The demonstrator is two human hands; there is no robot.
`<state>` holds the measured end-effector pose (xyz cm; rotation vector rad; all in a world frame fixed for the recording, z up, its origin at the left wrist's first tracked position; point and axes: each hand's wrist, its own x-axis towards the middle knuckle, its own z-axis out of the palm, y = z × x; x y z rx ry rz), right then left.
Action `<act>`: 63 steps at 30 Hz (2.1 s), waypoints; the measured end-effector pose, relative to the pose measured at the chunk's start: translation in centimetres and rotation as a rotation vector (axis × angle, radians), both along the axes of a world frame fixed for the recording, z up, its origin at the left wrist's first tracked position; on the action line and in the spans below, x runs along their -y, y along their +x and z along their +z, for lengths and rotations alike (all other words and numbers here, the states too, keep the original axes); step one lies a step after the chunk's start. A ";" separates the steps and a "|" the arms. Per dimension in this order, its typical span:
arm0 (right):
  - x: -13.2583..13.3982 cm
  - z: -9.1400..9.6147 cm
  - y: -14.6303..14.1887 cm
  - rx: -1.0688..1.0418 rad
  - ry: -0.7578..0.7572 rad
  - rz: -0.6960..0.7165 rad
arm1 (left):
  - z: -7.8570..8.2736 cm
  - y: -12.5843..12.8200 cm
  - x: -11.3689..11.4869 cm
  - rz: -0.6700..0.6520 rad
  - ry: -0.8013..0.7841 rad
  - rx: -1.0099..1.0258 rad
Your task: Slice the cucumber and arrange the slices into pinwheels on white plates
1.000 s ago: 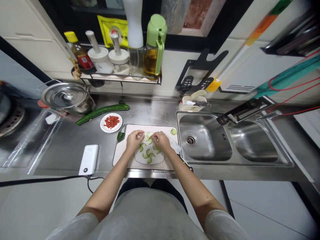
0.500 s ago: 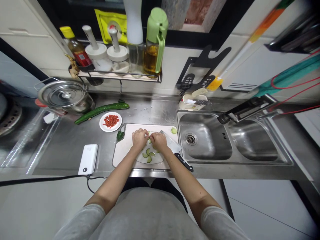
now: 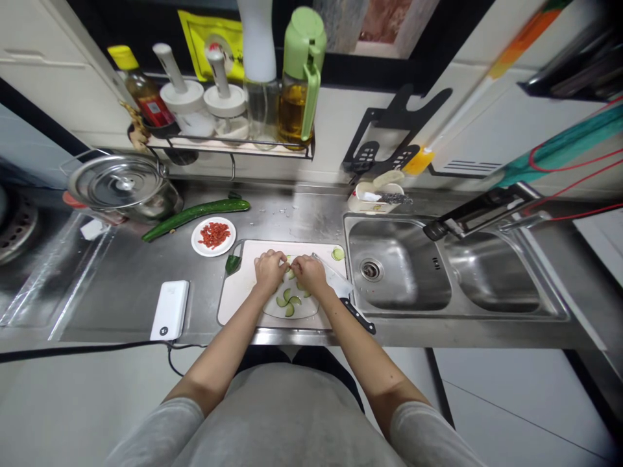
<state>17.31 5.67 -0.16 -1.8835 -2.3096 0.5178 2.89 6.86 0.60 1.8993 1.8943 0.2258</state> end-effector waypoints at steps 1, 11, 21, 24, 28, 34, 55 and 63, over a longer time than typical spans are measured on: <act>-0.1 0.1 0.1 -0.003 0.003 -0.009 | 0.1 -0.1 -0.1 0.009 -0.007 0.000; -0.5 0.1 -0.2 -0.030 0.010 -0.040 | 0.7 -1.0 -0.1 0.058 -0.002 0.013; -0.9 0.4 0.7 -0.259 0.103 -0.100 | 0.9 -2.5 0.4 0.187 0.126 0.133; -0.7 1.5 2.3 -0.432 0.198 -0.183 | 1.1 -4.4 0.1 0.290 0.206 0.172; 0.5 2.3 5.2 -0.534 0.241 -0.325 | 1.1 -8.7 -1.2 0.504 0.260 0.164; 3.2 2.5 8.2 -0.601 0.216 -0.442 | 0.6 -14.5 -4.0 0.732 0.224 -0.018; 5.0 1.9 9.3 -0.623 0.151 -0.478 | -0.5 -18.3 -6.8 0.453 0.103 -0.233; 5.4 1.7 9.3 -0.602 0.140 -0.454 | 0.4 -17.9 -6.1 0.585 0.146 -0.140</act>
